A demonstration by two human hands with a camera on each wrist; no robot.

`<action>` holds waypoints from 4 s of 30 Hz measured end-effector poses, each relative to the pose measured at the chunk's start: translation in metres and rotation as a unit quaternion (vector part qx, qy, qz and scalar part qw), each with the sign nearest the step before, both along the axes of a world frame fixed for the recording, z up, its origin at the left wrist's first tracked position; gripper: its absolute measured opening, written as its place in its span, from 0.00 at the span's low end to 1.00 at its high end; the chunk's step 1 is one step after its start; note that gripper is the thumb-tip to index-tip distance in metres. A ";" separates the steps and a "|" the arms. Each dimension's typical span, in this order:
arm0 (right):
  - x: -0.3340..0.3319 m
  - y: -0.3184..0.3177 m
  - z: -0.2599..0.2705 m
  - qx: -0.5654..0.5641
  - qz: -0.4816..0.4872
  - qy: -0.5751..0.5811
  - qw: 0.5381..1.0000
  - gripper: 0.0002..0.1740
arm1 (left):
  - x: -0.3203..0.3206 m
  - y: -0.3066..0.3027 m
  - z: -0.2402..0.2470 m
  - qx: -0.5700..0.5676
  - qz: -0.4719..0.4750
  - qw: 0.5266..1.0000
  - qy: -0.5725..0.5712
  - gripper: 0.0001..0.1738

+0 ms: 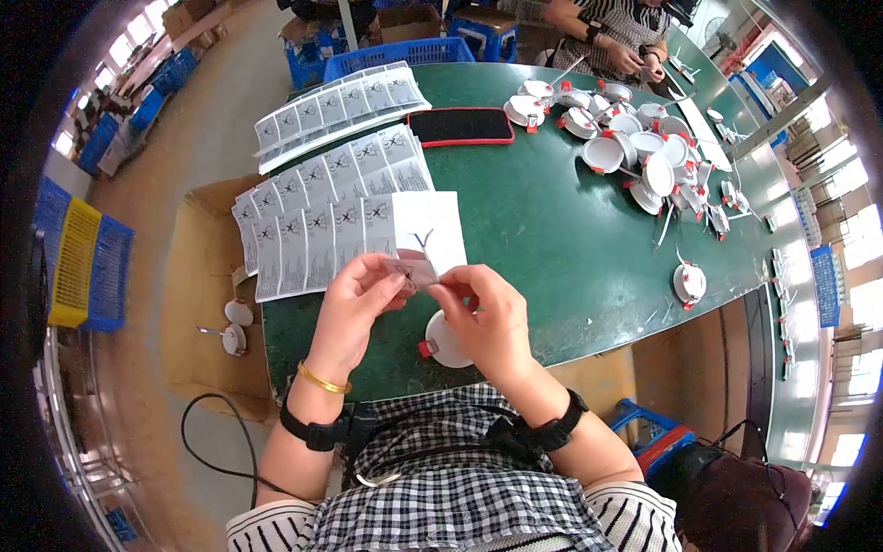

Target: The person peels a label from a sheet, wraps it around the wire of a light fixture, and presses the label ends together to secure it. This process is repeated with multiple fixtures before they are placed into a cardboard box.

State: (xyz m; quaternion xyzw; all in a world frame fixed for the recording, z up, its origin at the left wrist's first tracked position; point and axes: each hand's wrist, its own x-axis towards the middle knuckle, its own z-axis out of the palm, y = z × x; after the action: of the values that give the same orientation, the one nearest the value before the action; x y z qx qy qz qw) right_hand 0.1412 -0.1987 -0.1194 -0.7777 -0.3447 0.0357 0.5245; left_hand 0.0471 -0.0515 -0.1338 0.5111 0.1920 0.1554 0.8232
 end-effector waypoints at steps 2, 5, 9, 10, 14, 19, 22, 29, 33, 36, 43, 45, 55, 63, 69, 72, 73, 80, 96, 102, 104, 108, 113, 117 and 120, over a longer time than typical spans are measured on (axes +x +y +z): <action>0.004 -0.010 0.001 0.009 0.012 0.040 0.999 0.09 | -0.004 -0.003 -0.004 0.015 -0.007 1.000 0.015 0.11; 0.008 -0.023 -0.002 0.042 0.029 0.139 0.989 0.07 | -0.008 -0.009 -0.002 0.017 -0.002 1.000 0.014 0.10; 0.009 -0.033 -0.003 0.041 0.041 0.142 0.988 0.06 | -0.008 -0.015 -0.006 0.026 0.000 0.999 0.028 0.07; 0.009 -0.034 -0.004 0.042 0.044 0.140 0.988 0.06 | -0.006 -0.017 -0.007 0.027 0.002 0.999 0.026 0.07; 0.009 -0.037 -0.003 0.044 0.047 0.162 0.985 0.06 | -0.004 -0.018 -0.009 -0.018 -0.003 1.000 -0.008 0.07; 0.010 -0.041 -0.003 0.064 0.061 0.202 0.975 0.05 | -0.003 -0.019 -0.009 -0.022 -0.026 0.999 -0.019 0.05; 0.010 -0.044 -0.001 0.062 0.068 0.219 0.971 0.06 | -0.001 -0.024 -0.005 -0.013 -0.010 1.000 -0.025 0.05; 0.006 -0.046 -0.005 0.108 0.085 0.257 0.956 0.06 | 0.000 -0.032 -0.007 0.034 0.025 0.998 -0.037 0.06; 0.007 -0.050 -0.008 0.115 0.086 0.270 0.952 0.06 | 0.000 -0.033 -0.003 0.029 0.006 0.999 -0.044 0.04; 0.007 -0.052 -0.009 0.114 0.084 0.274 0.951 0.06 | -0.001 -0.033 -0.001 0.027 -0.005 0.998 -0.051 0.04; 0.008 -0.054 -0.009 0.126 0.081 0.247 0.957 0.05 | -0.002 -0.035 0.005 0.035 -0.029 0.995 -0.085 0.04; 0.006 -0.052 -0.008 0.132 0.066 0.238 0.960 0.05 | -0.003 -0.036 0.003 0.065 -0.016 0.992 -0.103 0.04; 0.023 -0.054 -0.001 0.085 0.173 0.241 0.951 0.08 | -0.005 -0.037 -0.009 0.217 0.057 0.969 -0.103 0.05; 0.052 -0.020 0.003 0.056 0.310 0.308 0.898 0.16 | 0.005 -0.032 -0.008 0.387 0.095 0.914 -0.082 0.07; 0.054 -0.018 0.003 0.065 0.319 0.273 0.906 0.09 | 0.007 -0.031 -0.007 0.389 0.115 0.911 -0.080 0.09; 0.053 -0.020 0.001 0.086 0.335 0.287 0.894 0.06 | 0.008 -0.036 -0.004 0.369 0.105 0.919 -0.091 0.08; 0.052 -0.020 -0.002 0.103 0.328 0.257 0.903 0.06 | 0.007 -0.038 -0.001 0.347 0.103 0.927 -0.097 0.08; 0.032 -0.038 -0.008 0.151 0.214 0.276 0.925 0.05 | -0.015 -0.051 0.007 0.381 0.102 0.916 -0.079 0.08; 0.009 -0.078 -0.008 0.112 0.001 0.176 0.978 0.08 | -0.042 -0.045 -0.001 0.163 0.093 0.982 -0.013 0.05; -0.013 -0.052 -0.003 0.073 0.066 -0.036 0.994 0.10 | -0.042 -0.041 -0.006 0.132 0.083 0.987 -0.039 0.05; -0.015 -0.037 -0.002 0.051 0.068 -0.045 0.995 0.11 | -0.042 -0.037 -0.008 0.121 0.081 0.988 -0.040 0.05; -0.019 -0.020 -0.003 0.026 0.064 -0.051 0.996 0.13 | -0.043 -0.030 -0.009 0.101 0.081 0.991 -0.027 0.06; -0.020 -0.016 -0.005 0.019 0.059 -0.041 0.997 0.13 | -0.039 -0.026 -0.012 0.061 0.081 0.994 -0.026 0.06; -0.018 -0.020 0.001 0.004 0.045 0.005 0.999 0.11 | -0.033 -0.027 -0.005 0.080 0.071 0.994 -0.003 0.06; -0.015 -0.022 0.000 0.015 0.038 0.081 0.996 0.09 | -0.030 -0.026 -0.004 0.050 0.059 0.997 0.011 0.08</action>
State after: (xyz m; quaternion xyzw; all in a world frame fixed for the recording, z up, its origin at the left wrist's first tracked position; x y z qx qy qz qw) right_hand 0.1267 -0.2208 -0.1195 -0.7502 -0.3312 0.1136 0.5609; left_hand 0.0169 -0.0776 -0.1374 0.5415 0.2229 0.2070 0.7837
